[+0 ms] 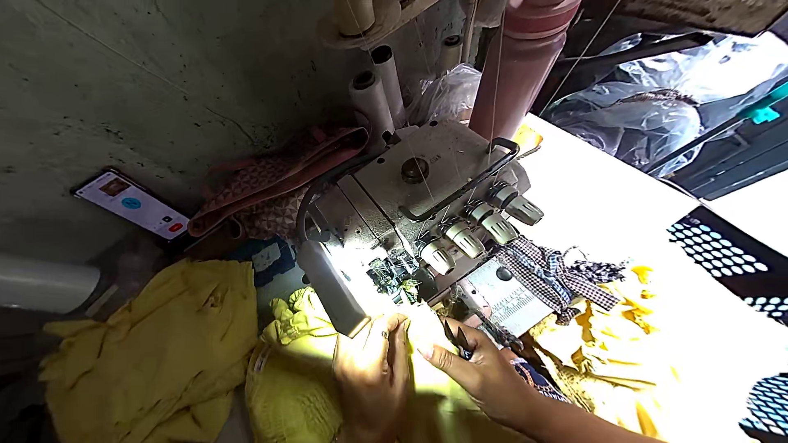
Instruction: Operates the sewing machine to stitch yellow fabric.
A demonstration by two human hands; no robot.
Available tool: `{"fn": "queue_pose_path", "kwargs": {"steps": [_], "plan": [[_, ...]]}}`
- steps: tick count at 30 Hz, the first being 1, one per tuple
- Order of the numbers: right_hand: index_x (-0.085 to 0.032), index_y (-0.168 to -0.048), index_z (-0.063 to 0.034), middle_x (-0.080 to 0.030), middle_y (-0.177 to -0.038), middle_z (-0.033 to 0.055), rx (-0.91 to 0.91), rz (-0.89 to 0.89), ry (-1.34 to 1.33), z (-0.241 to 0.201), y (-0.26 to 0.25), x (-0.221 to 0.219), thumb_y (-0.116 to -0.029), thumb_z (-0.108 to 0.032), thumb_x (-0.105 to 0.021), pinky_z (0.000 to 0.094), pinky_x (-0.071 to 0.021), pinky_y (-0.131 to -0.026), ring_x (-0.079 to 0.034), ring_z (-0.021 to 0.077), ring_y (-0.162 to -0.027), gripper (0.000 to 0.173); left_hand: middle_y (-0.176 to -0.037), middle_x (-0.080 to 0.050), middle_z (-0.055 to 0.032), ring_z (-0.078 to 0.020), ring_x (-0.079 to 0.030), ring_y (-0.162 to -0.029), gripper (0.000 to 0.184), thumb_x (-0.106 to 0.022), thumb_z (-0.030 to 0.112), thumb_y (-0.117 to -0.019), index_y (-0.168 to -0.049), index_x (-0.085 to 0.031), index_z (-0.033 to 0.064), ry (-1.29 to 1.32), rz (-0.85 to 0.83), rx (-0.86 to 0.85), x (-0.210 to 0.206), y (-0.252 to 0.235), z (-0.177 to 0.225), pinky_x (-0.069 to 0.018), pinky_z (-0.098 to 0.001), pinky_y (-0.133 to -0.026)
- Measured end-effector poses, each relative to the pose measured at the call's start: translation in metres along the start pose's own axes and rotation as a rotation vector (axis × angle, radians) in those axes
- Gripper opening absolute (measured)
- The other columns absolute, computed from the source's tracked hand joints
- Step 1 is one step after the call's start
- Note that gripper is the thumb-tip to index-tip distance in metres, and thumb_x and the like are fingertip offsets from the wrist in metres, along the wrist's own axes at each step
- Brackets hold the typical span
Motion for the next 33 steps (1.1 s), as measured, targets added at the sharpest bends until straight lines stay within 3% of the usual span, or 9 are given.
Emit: {"fn": "queue_pose_path", "kwargs": {"steps": [3, 4, 7, 10, 12, 15, 20, 26, 33], "plan": [[-0.059, -0.13, 0.0042, -0.073, -0.108, -0.0005, 0.109, -0.056, 0.078, 0.005, 0.001, 0.008, -0.0969, -0.014, -0.065, 0.0155, -0.0568, -0.086, -0.068, -0.0034, -0.095, 0.038, -0.088, -0.075, -0.0033, -0.0132, -0.065, -0.081, 0.02, -0.063, 0.023, -0.0933, -0.085, -0.079, 0.0143, -0.105, 0.031, -0.083, -0.001, 0.008, 0.0, -0.0472, -0.025, -0.073], [-0.054, -0.132, 0.0019, -0.073, -0.105, -0.0003, 0.16, -0.048, 0.112, 0.01, 0.003, 0.012, -0.0973, -0.015, -0.066, 0.0158, -0.0579, -0.082, -0.069, -0.0025, -0.091, 0.04, -0.088, -0.075, -0.0039, -0.015, -0.066, -0.082, 0.021, -0.062, 0.023, -0.0939, -0.086, -0.079, 0.0144, -0.132, 0.032, -0.098, -0.001, 0.009, 0.0, -0.0482, -0.0256, -0.074], [-0.052, -0.121, -0.0108, -0.068, -0.082, -0.0082, 0.254, 0.045, 0.237, 0.024, 0.008, 0.025, -0.0965, -0.021, -0.069, 0.0103, -0.0517, -0.065, -0.062, -0.0068, -0.069, 0.031, -0.089, -0.075, -0.0042, -0.0159, -0.067, -0.084, 0.021, -0.063, 0.025, -0.0948, -0.089, -0.08, 0.0148, -0.159, 0.015, -0.093, 0.0, 0.01, 0.002, -0.0499, -0.0256, -0.076], [-0.057, -0.121, -0.0127, -0.062, -0.102, -0.0031, 0.429, 0.093, 0.395, 0.024, 0.005, 0.031, -0.0982, -0.026, -0.069, 0.0059, -0.0462, -0.066, -0.055, -0.0072, -0.077, 0.029, -0.089, -0.074, -0.005, -0.0155, -0.066, -0.084, 0.02, -0.064, 0.024, -0.0935, -0.089, -0.08, 0.0145, -0.153, -0.001, -0.064, 0.001, 0.009, 0.004, -0.0488, -0.0258, -0.075], [-0.067, -0.121, -0.0157, -0.058, -0.105, 0.0003, 0.494, 0.108, 0.472, 0.018, 0.0, 0.031, -0.0989, -0.028, -0.068, 0.0056, -0.0458, -0.069, -0.054, -0.0055, -0.084, 0.025, -0.088, -0.073, -0.0031, -0.013, -0.066, -0.086, 0.019, -0.064, 0.025, -0.0926, -0.089, -0.08, 0.0152, -0.132, -0.014, -0.032, 0.002, 0.007, 0.004, -0.0485, -0.0243, -0.077], [-0.076, -0.111, -0.0152, -0.056, -0.097, -0.0023, 0.439, 0.115, 0.456, 0.012, -0.006, 0.027, -0.0957, -0.032, -0.071, 0.0038, -0.0426, -0.067, -0.051, -0.0075, -0.08, 0.023, -0.087, -0.071, 0.0004, -0.0091, -0.064, -0.086, 0.018, -0.063, 0.023, -0.0924, -0.09, -0.079, 0.0161, -0.081, -0.055, 0.02, 0.003, 0.003, 0.002, -0.0469, -0.0237, -0.077], [-0.075, -0.105, -0.013, -0.054, -0.092, -0.0056, 0.366, 0.128, 0.425, 0.007, -0.01, 0.028, -0.0903, -0.035, -0.075, 0.0023, -0.0385, -0.062, -0.047, -0.0108, -0.074, 0.026, -0.086, -0.07, 0.0031, -0.0069, -0.062, -0.083, 0.018, -0.061, 0.023, -0.0921, -0.093, -0.079, 0.0166, -0.039, -0.1, 0.056, 0.004, -0.001, 0.001, -0.0461, -0.0251, -0.077], [-0.078, -0.107, -0.0149, -0.054, -0.092, -0.0046, 0.333, 0.091, 0.543, -0.003, -0.021, 0.024, -0.0898, -0.042, -0.074, 0.0058, -0.039, -0.06, -0.047, -0.0082, -0.073, 0.032, -0.08, -0.069, 0.0063, -0.0054, -0.062, -0.076, 0.019, -0.059, 0.025, -0.0902, -0.091, -0.077, 0.0175, -0.088, -0.109, 0.107, 0.002, -0.007, 0.002, -0.0481, -0.0272, -0.071], [-0.073, -0.089, -0.0126, -0.054, -0.085, -0.0013, 0.361, 0.063, 0.715, -0.01, -0.022, 0.02, -0.0906, -0.052, -0.069, 0.0151, -0.0423, -0.055, -0.051, 0.0006, -0.068, 0.04, -0.082, -0.068, 0.0106, -0.0023, -0.062, -0.079, 0.019, -0.056, 0.027, -0.0934, -0.093, -0.072, 0.0181, 0.014, -0.158, 0.194, 0.0, -0.007, -0.002, -0.0466, -0.0317, -0.077]]}}
Point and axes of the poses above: each hand's wrist, its own y-axis away from the middle knuckle, its own x-axis out of the back of the hand, z = x × y, the point moved 3 cm from there along -y, towards the middle knuckle
